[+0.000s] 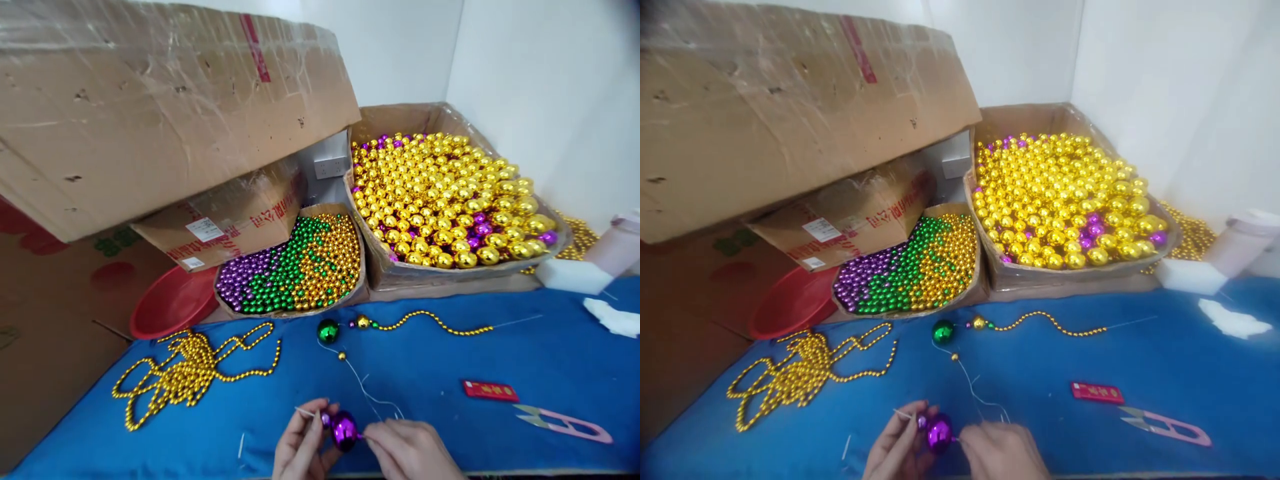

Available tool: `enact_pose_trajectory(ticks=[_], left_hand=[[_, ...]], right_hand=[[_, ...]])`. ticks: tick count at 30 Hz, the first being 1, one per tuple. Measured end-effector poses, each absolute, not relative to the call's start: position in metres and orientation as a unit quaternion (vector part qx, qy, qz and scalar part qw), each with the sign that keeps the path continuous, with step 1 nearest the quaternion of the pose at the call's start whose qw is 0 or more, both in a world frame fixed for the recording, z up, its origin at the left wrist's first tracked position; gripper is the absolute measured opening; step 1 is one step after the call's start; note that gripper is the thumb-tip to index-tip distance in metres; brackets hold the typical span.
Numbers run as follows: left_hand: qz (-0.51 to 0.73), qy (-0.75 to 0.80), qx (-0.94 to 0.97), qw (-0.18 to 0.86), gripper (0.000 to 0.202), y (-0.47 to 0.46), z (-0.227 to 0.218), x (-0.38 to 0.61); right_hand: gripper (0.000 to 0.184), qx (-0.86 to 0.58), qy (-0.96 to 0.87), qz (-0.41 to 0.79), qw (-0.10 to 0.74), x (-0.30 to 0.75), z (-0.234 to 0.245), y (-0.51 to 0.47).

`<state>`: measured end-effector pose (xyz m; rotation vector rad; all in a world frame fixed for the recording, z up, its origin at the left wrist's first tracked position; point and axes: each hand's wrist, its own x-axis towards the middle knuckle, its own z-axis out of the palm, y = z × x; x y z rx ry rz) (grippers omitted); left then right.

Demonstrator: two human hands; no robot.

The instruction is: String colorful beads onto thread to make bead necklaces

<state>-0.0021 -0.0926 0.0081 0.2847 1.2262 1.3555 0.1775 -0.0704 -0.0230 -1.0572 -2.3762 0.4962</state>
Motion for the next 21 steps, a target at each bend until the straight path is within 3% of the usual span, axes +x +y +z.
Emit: enact_pose_trajectory(ticks=[21], left_hand=[[0.602,0.522,0.148,0.586,0.038,-0.09,0.01,0.005]], right_hand=[[0.021,-0.39,-0.888,0.148,0.195,0.178,-0.028,-0.067]])
